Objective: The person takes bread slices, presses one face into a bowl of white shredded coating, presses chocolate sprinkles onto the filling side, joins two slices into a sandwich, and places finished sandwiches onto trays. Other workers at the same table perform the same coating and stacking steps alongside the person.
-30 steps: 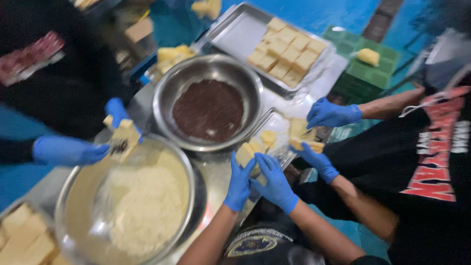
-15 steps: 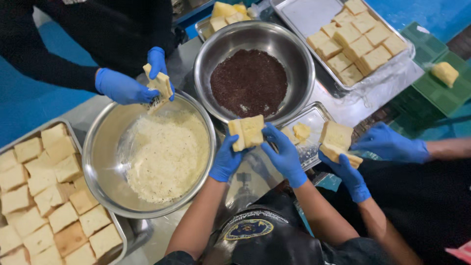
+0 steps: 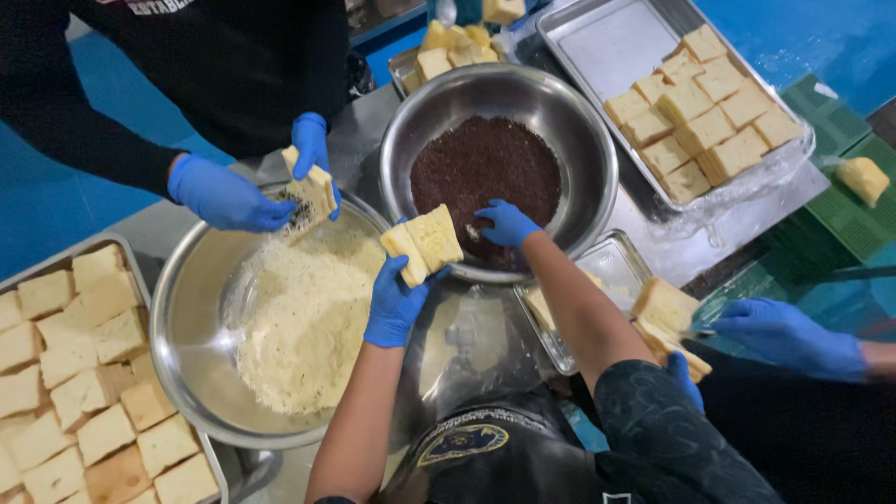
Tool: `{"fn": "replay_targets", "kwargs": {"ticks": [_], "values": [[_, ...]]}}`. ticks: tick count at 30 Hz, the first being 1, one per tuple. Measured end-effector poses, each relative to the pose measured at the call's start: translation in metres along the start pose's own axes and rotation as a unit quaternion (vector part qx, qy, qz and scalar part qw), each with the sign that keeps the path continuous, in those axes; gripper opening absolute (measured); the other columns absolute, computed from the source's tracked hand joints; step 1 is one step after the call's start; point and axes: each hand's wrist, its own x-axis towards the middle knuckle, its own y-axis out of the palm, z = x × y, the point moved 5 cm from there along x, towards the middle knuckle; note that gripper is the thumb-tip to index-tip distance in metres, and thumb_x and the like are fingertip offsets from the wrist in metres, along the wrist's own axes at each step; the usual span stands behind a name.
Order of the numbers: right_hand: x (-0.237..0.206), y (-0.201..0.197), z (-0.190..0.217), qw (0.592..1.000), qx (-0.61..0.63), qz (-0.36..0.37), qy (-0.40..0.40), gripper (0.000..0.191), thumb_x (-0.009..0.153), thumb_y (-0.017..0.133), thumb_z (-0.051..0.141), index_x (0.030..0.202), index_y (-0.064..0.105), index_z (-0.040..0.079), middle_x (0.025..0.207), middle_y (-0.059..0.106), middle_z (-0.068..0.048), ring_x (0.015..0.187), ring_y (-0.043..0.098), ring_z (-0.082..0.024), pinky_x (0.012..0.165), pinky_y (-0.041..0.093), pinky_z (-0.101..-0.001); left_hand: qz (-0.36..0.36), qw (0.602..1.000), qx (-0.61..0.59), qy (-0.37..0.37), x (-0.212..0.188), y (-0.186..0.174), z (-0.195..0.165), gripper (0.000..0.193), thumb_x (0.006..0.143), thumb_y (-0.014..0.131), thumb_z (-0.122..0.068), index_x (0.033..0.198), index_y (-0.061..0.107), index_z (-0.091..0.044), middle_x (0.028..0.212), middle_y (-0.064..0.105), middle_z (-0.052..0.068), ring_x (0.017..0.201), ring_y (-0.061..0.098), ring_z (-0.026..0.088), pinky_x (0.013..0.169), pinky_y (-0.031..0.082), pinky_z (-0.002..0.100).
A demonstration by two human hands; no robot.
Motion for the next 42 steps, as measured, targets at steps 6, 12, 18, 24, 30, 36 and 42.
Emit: {"fn": "replay_targets", "kwargs": {"ticks": [6,12,18,24,30,36,42], "values": [[0.013,0.016,0.003,0.991,0.024,0.131,-0.023,0.038,0.075,0.074,0.023,0.112,0.078,0.013,0.109,0.073,-0.022,0.098,0.069,-0.042,0.088,0.056,-0.0468,0.029,1.0,0.008,0.005,0.021,-0.011,-0.011,0.08,0.086,0.061,-0.012,0.16,0.033,-0.019,0.157,0.045,0.012,0.146,0.042,0.037,0.11,0.045,0.063],[0.0,0.024,0.003,0.964,0.091,0.247,-0.025,0.039,0.074,0.079,0.033,0.107,0.078,0.012,0.104,0.076,-0.017,0.095,0.072,-0.036,0.087,0.058,-0.0433,-0.016,0.999,0.027,-0.019,0.052,-0.029,0.005,0.07,0.095,0.066,-0.026,0.158,0.035,-0.019,0.154,0.048,0.011,0.141,0.048,0.035,0.105,0.049,0.06],[-0.016,0.056,-0.009,0.919,0.08,0.382,0.054,0.039,0.074,0.078,0.03,0.108,0.079,0.011,0.101,0.079,-0.013,0.089,0.074,-0.026,0.083,0.058,-0.0396,-0.063,0.995,0.042,-0.058,0.087,-0.044,0.026,0.065,0.093,0.068,-0.033,0.152,0.043,-0.017,0.142,0.058,0.011,0.13,0.058,0.031,0.099,0.053,0.053],[-0.011,0.007,-0.03,0.825,0.33,0.408,0.21,0.027,0.084,0.076,0.015,0.107,0.079,0.002,0.099,0.077,-0.01,0.088,0.071,-0.015,0.079,0.059,-0.0321,-0.082,0.99,0.1,-0.056,0.111,-0.044,0.034,0.062,0.089,0.07,-0.032,0.144,0.05,-0.012,0.134,0.062,0.012,0.124,0.063,0.029,0.096,0.058,0.046],[0.052,-0.076,-0.022,0.885,0.313,0.302,0.166,0.024,0.086,0.073,0.012,0.107,0.077,0.002,0.097,0.077,-0.009,0.083,0.072,-0.014,0.075,0.061,-0.0285,-0.1,0.977,0.173,-0.079,0.126,-0.028,0.041,0.06,0.084,0.071,-0.034,0.139,0.051,-0.019,0.127,0.063,0.01,0.117,0.065,0.027,0.086,0.059,0.044],[0.093,-0.09,0.016,0.947,0.141,0.274,0.092,0.02,0.083,0.074,0.012,0.1,0.078,0.004,0.086,0.078,-0.01,0.074,0.074,-0.015,0.07,0.06,-0.0305,-0.075,0.98,0.143,-0.117,0.13,-0.012,0.052,0.06,0.086,0.068,-0.042,0.139,0.055,-0.017,0.127,0.069,0.006,0.118,0.065,0.024,0.091,0.057,0.045],[0.101,-0.081,0.024,0.96,0.087,0.264,0.041,0.022,0.079,0.075,0.014,0.099,0.082,0.01,0.085,0.079,-0.01,0.073,0.075,-0.018,0.072,0.06,-0.0329,-0.118,0.972,0.177,-0.104,0.13,-0.012,0.048,0.056,0.084,0.067,-0.041,0.135,0.053,-0.022,0.126,0.066,0.005,0.115,0.064,0.024,0.092,0.054,0.048]]}}
